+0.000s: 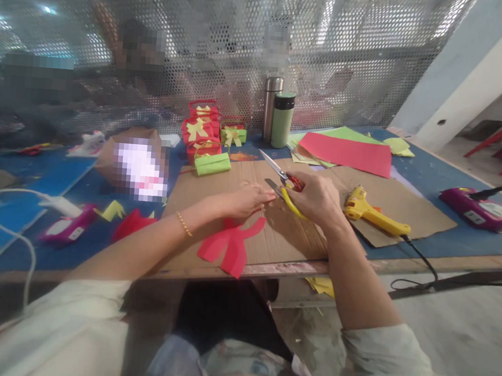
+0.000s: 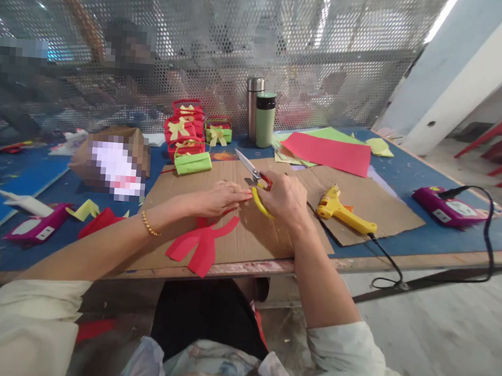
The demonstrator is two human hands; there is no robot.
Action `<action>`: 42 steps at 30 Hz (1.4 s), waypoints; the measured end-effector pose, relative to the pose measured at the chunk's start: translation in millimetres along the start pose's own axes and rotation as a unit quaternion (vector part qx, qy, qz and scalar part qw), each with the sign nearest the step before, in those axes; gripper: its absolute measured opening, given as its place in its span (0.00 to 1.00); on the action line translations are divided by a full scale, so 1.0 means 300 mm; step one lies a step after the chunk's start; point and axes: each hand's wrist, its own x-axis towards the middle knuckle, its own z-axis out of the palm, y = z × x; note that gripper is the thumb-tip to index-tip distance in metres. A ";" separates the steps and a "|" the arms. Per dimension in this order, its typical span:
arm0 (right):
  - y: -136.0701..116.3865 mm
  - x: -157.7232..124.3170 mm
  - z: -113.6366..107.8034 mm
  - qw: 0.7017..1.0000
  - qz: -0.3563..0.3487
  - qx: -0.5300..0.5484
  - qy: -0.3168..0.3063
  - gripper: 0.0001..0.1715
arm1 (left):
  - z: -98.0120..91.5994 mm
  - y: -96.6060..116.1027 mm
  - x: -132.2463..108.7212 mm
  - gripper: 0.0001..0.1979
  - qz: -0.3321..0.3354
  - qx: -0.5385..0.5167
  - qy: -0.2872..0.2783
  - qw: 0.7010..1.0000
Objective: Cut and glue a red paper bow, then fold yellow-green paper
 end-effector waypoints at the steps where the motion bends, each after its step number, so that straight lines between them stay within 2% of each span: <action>1: 0.000 0.000 -0.001 1.000 -0.001 -0.001 0.001 0.23 | -0.011 -0.003 -0.014 0.18 0.002 -0.006 -0.020 1.000; 6: -0.003 -0.003 -0.001 1.000 -0.016 -0.018 -0.008 0.21 | -0.112 -0.032 -0.112 0.23 0.021 -0.076 -0.114 0.990; 9: -0.006 -0.007 0.006 0.999 -0.033 -0.032 -0.015 0.21 | -0.139 -0.035 -0.146 0.22 -0.006 -0.050 -0.120 0.992; 13: -0.008 -0.016 0.024 0.996 -0.063 -0.046 -0.042 0.20 | -0.118 -0.023 -0.144 0.16 -0.021 -0.006 -0.078 0.997; 17: -0.016 -0.022 0.032 0.993 -0.075 -0.064 -0.062 0.21 | -0.085 -0.027 -0.117 0.09 -0.026 -0.012 -0.057 0.998; 22: -0.024 -0.023 0.033 0.992 -0.065 -0.076 -0.079 0.21 | -0.069 -0.041 -0.093 0.09 -0.010 -0.058 -0.021 0.998; 29: -0.031 -0.016 0.033 0.991 -0.051 -0.083 -0.091 0.20 | -0.051 -0.062 -0.104 0.08 -0.025 -0.101 -0.027 0.994; 33: -0.034 -0.012 0.032 0.991 -0.044 -0.084 -0.097 0.19 | -0.020 -0.063 -0.114 0.09 -0.007 -0.087 0.003 0.996; 36: -0.025 -0.007 0.040 0.992 -0.043 -0.078 -0.087 0.20 | -0.021 -0.066 -0.106 0.08 -0.020 -0.094 0.030 0.995; 38: -0.016 -0.002 0.047 0.992 -0.041 -0.082 -0.085 0.21 | -0.053 -0.073 -0.099 0.07 -0.031 -0.094 0.069 0.993; 42: -0.005 0.002 0.063 0.988 -0.053 -0.104 -0.102 0.21 | -0.158 -0.091 -0.115 0.04 -0.060 -0.128 0.209 0.968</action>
